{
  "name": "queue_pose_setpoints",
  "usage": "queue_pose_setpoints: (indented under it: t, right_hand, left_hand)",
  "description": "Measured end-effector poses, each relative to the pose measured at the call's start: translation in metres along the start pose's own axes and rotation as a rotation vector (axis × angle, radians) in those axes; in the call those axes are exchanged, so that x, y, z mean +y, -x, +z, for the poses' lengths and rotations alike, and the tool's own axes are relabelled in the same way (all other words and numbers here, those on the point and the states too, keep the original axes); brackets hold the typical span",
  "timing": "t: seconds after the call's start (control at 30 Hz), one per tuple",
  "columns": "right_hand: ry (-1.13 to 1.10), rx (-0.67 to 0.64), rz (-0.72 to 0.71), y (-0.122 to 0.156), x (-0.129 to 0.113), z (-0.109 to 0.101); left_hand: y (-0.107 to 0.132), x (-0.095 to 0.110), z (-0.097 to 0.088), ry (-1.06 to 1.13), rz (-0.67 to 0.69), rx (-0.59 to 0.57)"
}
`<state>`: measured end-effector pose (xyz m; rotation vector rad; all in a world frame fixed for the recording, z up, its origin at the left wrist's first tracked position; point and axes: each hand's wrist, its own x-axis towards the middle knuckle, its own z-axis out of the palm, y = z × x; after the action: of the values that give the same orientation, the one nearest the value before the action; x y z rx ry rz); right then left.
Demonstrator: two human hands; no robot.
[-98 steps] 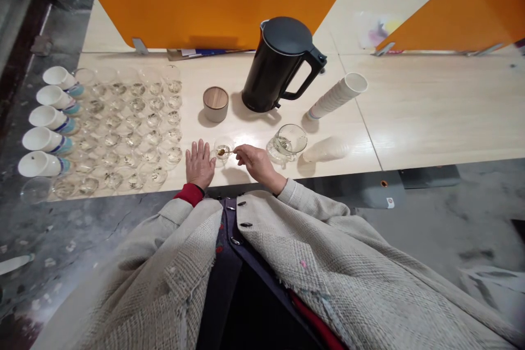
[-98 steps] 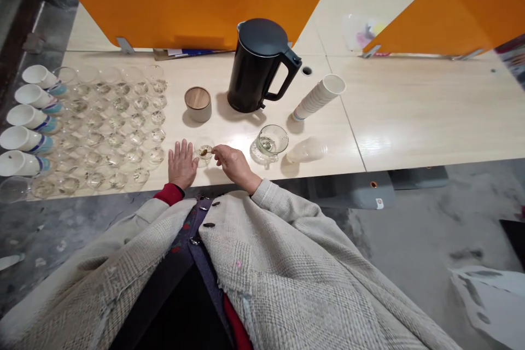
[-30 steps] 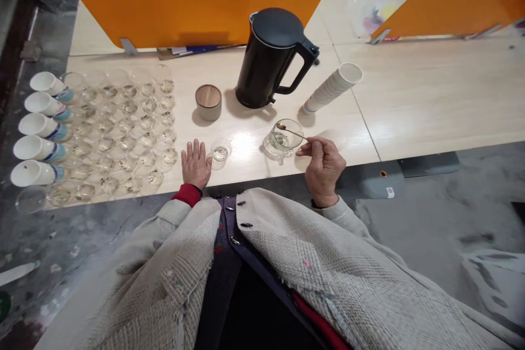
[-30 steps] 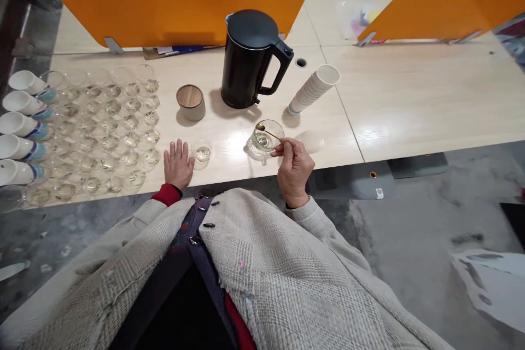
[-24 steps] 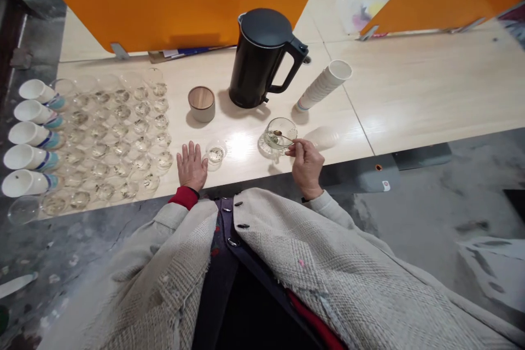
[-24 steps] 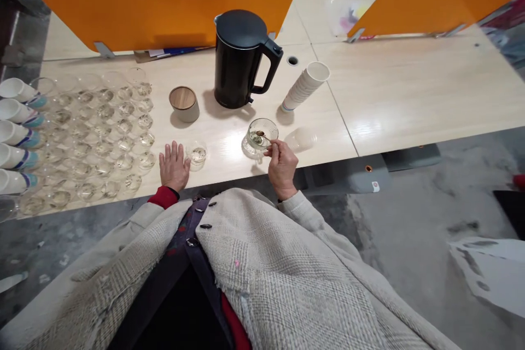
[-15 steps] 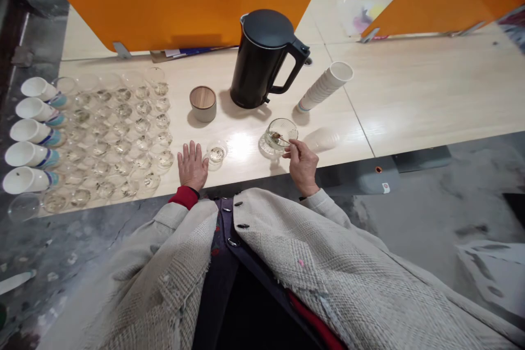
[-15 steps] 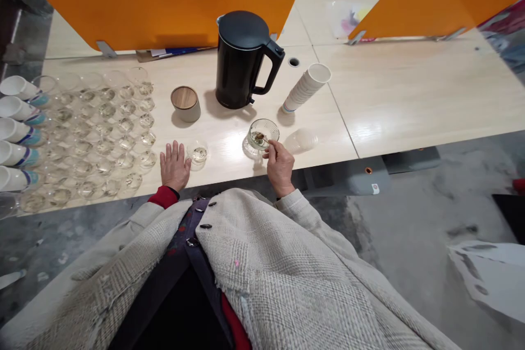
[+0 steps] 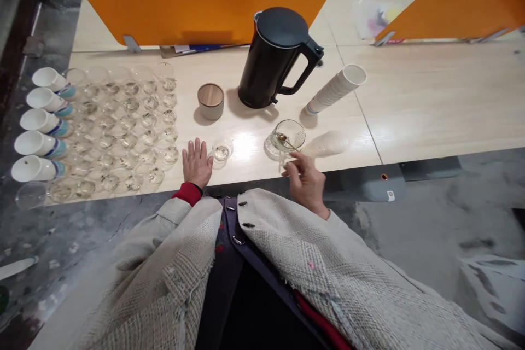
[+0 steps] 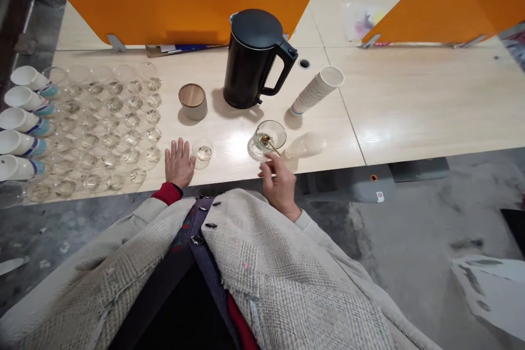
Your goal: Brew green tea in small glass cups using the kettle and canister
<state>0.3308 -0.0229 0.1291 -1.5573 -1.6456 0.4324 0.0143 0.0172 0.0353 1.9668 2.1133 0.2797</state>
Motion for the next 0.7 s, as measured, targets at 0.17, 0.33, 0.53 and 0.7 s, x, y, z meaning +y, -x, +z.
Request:
queue_pose_setpoints:
  t: [0.17,0.33,0.53,0.7]
  right_hand:
    - [0.002,-0.380,-0.174,-0.006,0.016,0.078]
    - [0.273,-0.578,-0.182,-0.029,0.029,0.144]
    - [0.409,-0.623,-0.222,-0.032,0.021,0.169]
    - [0.404,-0.603,-0.217,-0.031,0.022,0.174]
  left_hand:
    - [-0.001,-0.001,0.001,-0.013,0.003,-0.003]
    - [0.002,0.001,-0.001,-0.047,0.023,0.002]
    - [0.003,0.002,-0.002,-0.075,0.065,-0.037]
    - [0.003,0.003,-0.003,-0.081,0.070,-0.050]
